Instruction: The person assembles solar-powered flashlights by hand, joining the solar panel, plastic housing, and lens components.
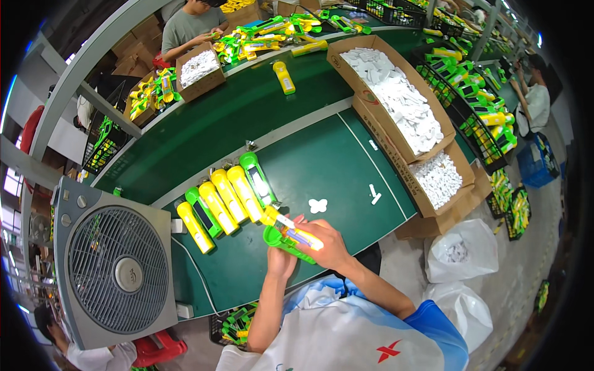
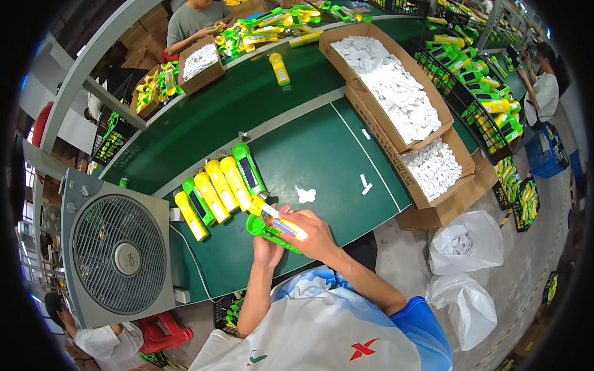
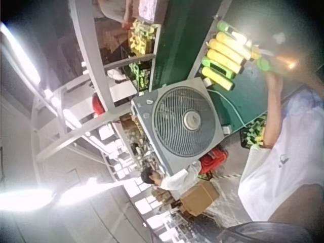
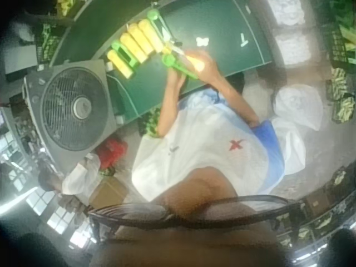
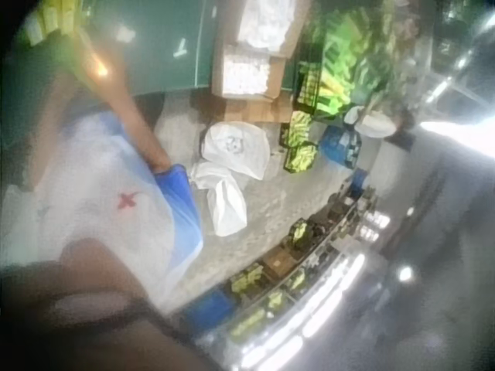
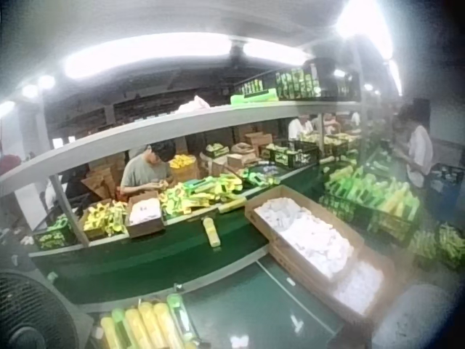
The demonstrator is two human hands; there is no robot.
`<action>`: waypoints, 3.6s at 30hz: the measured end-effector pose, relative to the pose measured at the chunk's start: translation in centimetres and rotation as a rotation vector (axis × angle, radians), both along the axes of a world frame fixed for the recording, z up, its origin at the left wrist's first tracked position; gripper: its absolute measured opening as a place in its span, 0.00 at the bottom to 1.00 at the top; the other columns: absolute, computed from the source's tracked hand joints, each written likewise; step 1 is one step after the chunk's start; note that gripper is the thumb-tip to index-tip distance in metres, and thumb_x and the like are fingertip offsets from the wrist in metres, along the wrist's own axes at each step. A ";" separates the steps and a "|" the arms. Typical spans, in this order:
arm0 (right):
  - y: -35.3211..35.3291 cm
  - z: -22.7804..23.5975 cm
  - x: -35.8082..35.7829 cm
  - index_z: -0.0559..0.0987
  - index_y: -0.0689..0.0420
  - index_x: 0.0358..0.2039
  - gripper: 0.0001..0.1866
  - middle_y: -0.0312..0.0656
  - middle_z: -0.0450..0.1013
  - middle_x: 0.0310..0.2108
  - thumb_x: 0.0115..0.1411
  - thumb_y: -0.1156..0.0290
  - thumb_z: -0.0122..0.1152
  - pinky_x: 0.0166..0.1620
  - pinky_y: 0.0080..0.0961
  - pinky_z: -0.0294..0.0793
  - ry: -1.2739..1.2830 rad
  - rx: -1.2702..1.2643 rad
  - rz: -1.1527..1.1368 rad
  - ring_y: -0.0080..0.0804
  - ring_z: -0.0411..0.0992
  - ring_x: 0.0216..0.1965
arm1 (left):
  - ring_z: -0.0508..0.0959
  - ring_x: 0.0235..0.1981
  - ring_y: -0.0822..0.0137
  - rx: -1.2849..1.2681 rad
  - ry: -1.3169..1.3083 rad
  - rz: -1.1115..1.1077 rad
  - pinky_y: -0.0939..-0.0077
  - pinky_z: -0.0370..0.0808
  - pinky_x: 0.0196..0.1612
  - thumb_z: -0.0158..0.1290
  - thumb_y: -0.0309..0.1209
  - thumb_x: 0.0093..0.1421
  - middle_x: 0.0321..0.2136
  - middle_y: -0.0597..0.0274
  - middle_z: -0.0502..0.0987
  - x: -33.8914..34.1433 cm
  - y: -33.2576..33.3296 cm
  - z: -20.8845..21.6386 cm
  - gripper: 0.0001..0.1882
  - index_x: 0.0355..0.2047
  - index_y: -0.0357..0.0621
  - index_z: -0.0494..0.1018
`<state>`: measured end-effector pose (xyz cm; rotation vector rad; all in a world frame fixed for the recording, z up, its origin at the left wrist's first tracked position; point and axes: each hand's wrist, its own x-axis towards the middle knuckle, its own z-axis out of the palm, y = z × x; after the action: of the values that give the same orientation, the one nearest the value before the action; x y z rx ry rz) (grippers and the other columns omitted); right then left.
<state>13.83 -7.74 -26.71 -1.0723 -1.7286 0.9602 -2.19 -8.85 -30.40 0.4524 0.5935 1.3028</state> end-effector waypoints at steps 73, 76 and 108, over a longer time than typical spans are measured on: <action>-1.1 -3.0 1.2 0.68 0.64 0.63 0.25 0.48 0.72 0.58 0.73 0.60 0.47 0.60 0.41 0.72 1.176 -0.935 0.330 0.39 0.73 0.58 | 0.73 0.59 0.49 -0.180 -0.048 0.239 0.51 0.69 0.65 0.32 0.44 0.77 0.56 0.42 0.73 1.3 3.5 6.1 0.26 0.60 0.34 0.63; -1.6 -3.9 0.8 0.64 0.61 0.66 0.27 0.46 0.66 0.65 0.70 0.64 0.53 0.70 0.44 0.57 1.306 -0.859 0.442 0.39 0.62 0.67 | 0.76 0.55 0.52 -0.199 0.115 0.315 0.57 0.73 0.60 0.31 0.44 0.77 0.54 0.42 0.74 1.9 3.4 6.0 0.25 0.59 0.36 0.64; 2.5 -0.3 14.9 0.84 0.60 0.42 0.12 0.44 0.79 0.32 0.59 0.71 0.69 0.32 0.24 0.75 -0.270 -0.208 -0.787 0.29 0.77 0.25 | 0.71 0.61 0.47 -0.121 -0.138 0.146 0.51 0.65 0.68 0.33 0.52 0.75 0.60 0.42 0.68 3.3 3.3 0.8 0.32 0.65 0.38 0.59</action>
<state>28.68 -5.26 -26.96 -1.8912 -1.2217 0.5028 1.11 -5.52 -29.60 0.2210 0.5938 1.4153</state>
